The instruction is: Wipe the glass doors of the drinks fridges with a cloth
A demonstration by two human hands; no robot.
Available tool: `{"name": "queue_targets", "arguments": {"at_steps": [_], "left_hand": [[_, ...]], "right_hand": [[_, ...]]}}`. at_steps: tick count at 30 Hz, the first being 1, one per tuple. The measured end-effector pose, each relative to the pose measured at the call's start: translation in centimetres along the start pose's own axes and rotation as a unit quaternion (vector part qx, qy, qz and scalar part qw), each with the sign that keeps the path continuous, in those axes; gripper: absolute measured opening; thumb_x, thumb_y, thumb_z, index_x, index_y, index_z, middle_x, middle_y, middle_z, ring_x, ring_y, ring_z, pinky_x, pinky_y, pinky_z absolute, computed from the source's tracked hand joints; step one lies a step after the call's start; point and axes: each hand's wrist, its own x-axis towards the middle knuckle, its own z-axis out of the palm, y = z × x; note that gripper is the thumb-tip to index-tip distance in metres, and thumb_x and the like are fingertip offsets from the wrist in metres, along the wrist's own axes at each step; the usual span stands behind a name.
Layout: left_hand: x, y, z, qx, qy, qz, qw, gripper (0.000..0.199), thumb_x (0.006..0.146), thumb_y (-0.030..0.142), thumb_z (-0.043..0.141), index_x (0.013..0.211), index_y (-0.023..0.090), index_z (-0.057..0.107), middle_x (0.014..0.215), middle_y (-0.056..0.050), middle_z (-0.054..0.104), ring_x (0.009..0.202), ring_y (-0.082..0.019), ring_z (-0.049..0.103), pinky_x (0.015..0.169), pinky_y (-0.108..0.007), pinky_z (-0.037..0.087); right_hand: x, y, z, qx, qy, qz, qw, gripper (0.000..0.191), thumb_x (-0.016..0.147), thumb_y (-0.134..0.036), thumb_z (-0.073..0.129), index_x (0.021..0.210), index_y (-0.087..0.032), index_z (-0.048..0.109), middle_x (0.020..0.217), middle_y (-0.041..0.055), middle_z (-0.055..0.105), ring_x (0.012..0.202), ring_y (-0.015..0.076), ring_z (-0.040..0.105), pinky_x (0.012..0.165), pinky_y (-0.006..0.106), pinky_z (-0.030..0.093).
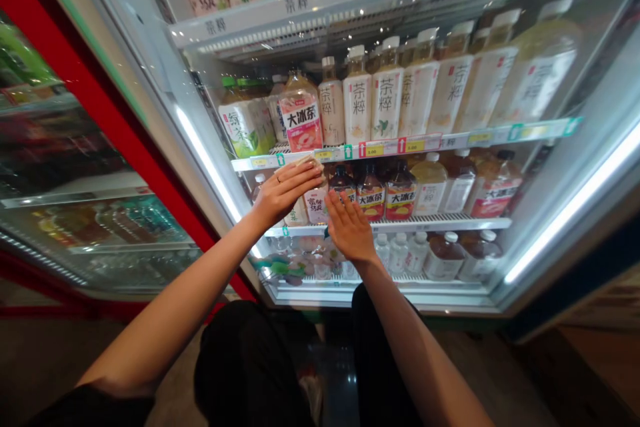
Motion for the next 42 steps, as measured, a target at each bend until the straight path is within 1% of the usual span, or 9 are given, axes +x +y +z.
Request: {"name": "queue_targets", "arguments": {"at_steps": [3,6,13,19,26,31,36,39,42], "left_hand": [[-0.5,-0.1,-0.7,0.010,-0.023,0.008,1.000,0.062,0.112,0.009,0.050,0.170,0.029,0.038,0.158,-0.005,0.066,0.156,-0.017,0.051,0.131,-0.045,0.049],[-0.3,-0.6,-1.4,0.008,-0.041,0.019,0.999,0.064,0.112,0.009,0.050,0.171,0.028,0.035,0.159,-0.005,0.066,0.157,-0.018,0.049,0.130,-0.046,0.050],[-0.4,-0.8,-1.0,0.004,0.004,0.004,1.000,0.067,0.111,0.008,0.052,0.172,0.031,0.033,0.160,-0.006,0.064,0.157,-0.018,0.049,0.130,-0.048,0.051],[-0.6,-1.2,-1.8,-0.003,-0.028,0.018,0.999,0.069,0.111,0.008,0.053,0.172,0.031,0.032,0.160,-0.005,0.064,0.157,-0.018,0.050,0.130,-0.046,0.050],[-1.2,-1.2,-2.5,0.009,0.003,-0.002,1.000,0.065,0.111,0.007,0.052,0.170,0.028,0.038,0.159,-0.008,0.065,0.158,-0.019,0.049,0.130,-0.049,0.050],[-1.8,-1.3,-2.9,0.011,-0.029,0.018,0.999,0.066,0.112,0.008,0.050,0.172,0.029,0.033,0.159,-0.007,0.065,0.157,-0.018,0.049,0.129,-0.046,0.051],[-2.1,-1.6,-3.1,0.012,-0.023,0.010,1.000,0.065,0.112,0.010,0.051,0.172,0.029,0.033,0.162,-0.007,0.062,0.158,-0.019,0.047,0.131,-0.048,0.049],[-2.8,-1.4,-3.2,0.015,-0.018,-0.003,1.000,0.065,0.112,0.010,0.050,0.172,0.029,0.033,0.162,-0.008,0.061,0.159,-0.020,0.046,0.132,-0.049,0.048],[-3.3,-1.5,-3.8,0.013,-0.042,0.003,0.999,0.067,0.113,0.010,0.049,0.173,0.031,0.030,0.163,-0.006,0.061,0.159,-0.018,0.046,0.132,-0.047,0.048]], "right_hand": [[-0.7,0.3,1.3,-0.014,-0.016,0.011,1.000,0.087,0.108,-0.029,0.056,0.178,-0.027,0.004,0.178,0.0071,0.038,0.165,0.0229,0.038,0.138,0.040,0.019],[-1.0,0.3,1.8,-0.030,-0.011,0.015,0.999,0.086,0.109,-0.033,0.056,0.178,-0.027,0.005,0.179,0.0062,0.037,0.167,0.0220,0.033,0.138,0.039,0.016],[-0.9,-0.1,1.8,-0.056,-0.006,0.023,0.998,0.081,0.112,-0.036,0.049,0.177,-0.027,0.001,0.182,0.0060,0.032,0.168,0.0218,0.032,0.138,0.041,0.016],[-0.9,-0.1,1.7,-0.060,-0.009,0.020,0.998,0.083,0.112,-0.036,0.051,0.178,-0.025,0.002,0.181,0.0070,0.032,0.170,0.0208,0.027,0.138,0.040,0.016],[-0.8,-0.4,1.6,-0.059,0.001,0.026,0.998,0.082,0.112,-0.034,0.050,0.178,-0.026,0.002,0.182,0.0058,0.030,0.170,0.0214,0.025,0.138,0.042,0.018],[-0.8,-1.3,0.9,-0.037,-0.032,0.049,0.998,0.086,0.112,-0.035,0.050,0.177,-0.026,-0.005,0.185,0.0092,0.022,0.169,0.0276,0.028,0.138,0.051,0.023],[-0.1,-3.1,0.2,0.013,-0.007,0.025,1.000,0.086,0.110,-0.028,0.049,0.178,-0.026,-0.005,0.185,0.0077,0.022,0.168,0.0228,0.031,0.137,0.043,0.027],[1.1,-4.1,0.2,0.035,-0.038,0.012,0.999,0.087,0.110,-0.027,0.048,0.177,-0.029,-0.008,0.185,0.0068,0.023,0.167,0.0239,0.033,0.137,0.045,0.026],[2.3,-4.6,0.5,0.039,-0.065,0.013,0.997,0.087,0.111,-0.028,0.046,0.176,-0.029,-0.013,0.185,0.0064,0.020,0.168,0.0248,0.032,0.138,0.046,0.023]]}}
